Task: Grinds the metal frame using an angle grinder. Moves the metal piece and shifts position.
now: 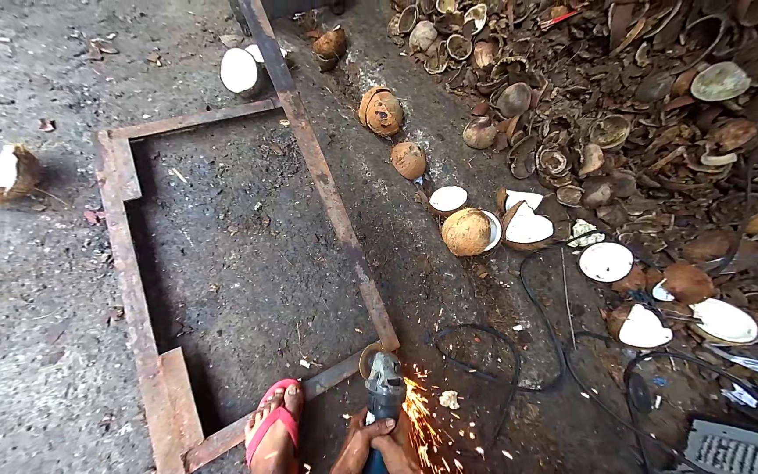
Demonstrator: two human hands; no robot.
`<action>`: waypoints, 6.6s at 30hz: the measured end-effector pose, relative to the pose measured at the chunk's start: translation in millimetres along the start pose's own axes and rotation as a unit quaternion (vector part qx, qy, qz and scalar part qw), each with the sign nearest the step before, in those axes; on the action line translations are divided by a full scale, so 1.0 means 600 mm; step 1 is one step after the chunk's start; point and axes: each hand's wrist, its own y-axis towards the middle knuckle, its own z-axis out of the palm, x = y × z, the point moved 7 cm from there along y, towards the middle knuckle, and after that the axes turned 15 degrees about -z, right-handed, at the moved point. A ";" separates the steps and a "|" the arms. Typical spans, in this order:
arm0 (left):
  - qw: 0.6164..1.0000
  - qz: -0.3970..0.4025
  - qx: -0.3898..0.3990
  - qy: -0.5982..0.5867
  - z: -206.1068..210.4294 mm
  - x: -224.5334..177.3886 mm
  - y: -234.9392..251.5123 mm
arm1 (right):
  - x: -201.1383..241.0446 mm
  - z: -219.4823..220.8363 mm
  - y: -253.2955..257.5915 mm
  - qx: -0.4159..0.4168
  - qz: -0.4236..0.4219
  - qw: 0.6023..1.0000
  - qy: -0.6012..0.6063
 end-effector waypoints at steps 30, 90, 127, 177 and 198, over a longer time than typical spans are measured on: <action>1.000 0.003 -0.002 0.000 -0.005 -0.039 -0.001 | 0.012 0.015 0.028 -0.020 -0.027 0.999 0.030; 0.977 0.119 0.004 0.176 0.144 -0.037 -0.040 | 0.032 -0.132 -0.013 -0.076 -0.137 0.983 0.095; 0.999 0.032 -0.007 -0.019 0.013 0.046 0.024 | -0.036 -0.029 0.013 -0.010 -0.065 0.998 -0.021; 0.936 0.194 0.163 0.242 0.260 -0.117 -0.115 | 0.170 -0.231 -0.017 -0.132 -0.188 0.944 0.236; 0.758 0.173 -0.271 0.567 0.560 -0.116 0.165 | 0.308 -0.459 -0.369 -0.322 -0.384 0.865 -0.023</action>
